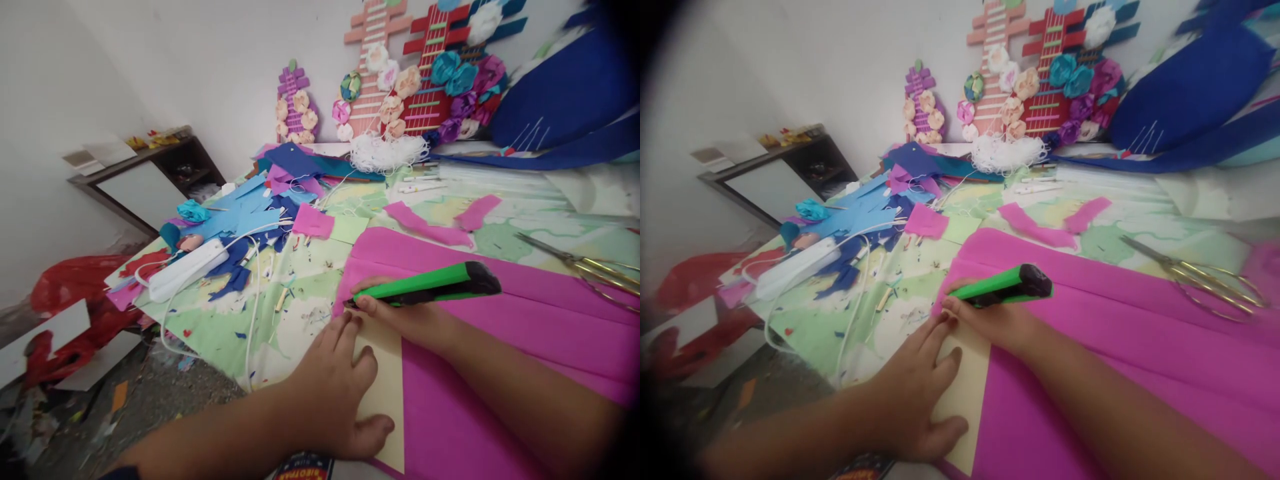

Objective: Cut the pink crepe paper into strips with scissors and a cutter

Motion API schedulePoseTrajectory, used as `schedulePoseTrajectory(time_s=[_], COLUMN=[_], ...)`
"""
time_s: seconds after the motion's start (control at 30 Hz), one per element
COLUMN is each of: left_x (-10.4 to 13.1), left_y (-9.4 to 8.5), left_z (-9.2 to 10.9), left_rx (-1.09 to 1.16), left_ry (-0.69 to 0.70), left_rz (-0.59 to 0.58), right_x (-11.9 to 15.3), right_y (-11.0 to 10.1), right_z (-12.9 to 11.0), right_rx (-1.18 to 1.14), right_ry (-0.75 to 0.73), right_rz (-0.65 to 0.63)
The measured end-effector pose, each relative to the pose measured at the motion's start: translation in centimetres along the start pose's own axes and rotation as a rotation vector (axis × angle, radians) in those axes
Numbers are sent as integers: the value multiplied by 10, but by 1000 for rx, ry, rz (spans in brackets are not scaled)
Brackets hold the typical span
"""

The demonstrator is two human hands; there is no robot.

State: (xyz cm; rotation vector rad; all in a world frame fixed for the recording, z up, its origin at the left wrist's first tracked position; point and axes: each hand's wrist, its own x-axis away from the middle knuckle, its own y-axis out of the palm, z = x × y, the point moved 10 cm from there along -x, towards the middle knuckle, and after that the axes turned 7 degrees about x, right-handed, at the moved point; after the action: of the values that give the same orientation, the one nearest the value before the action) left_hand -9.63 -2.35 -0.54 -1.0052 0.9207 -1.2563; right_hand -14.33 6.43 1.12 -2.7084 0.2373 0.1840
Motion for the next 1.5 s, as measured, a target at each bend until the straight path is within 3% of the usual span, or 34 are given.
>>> schedulePoseTrajectory(time_s=[0.37, 0.8, 0.93, 1.13, 1.5], left_x=[1, -2, -2, 1, -1], left_y=[2, 4, 6, 1, 2], left_z=[-1, -3, -3, 0, -2], left_rx=[6, 25, 26, 46, 59], left_ry=[-2, -18, -20, -12, -50], left_rz=[-14, -72, -76, -13, -51], right_x=[5, 9, 11, 9, 12], right_y=[-9, -6, -9, -8, -11], right_z=[9, 11, 16, 6, 8], right_rx=[-102, 4, -33, 97, 65], right_ry=[90, -35, 10, -30, 43], right_rz=[87, 58, 53, 5, -26])
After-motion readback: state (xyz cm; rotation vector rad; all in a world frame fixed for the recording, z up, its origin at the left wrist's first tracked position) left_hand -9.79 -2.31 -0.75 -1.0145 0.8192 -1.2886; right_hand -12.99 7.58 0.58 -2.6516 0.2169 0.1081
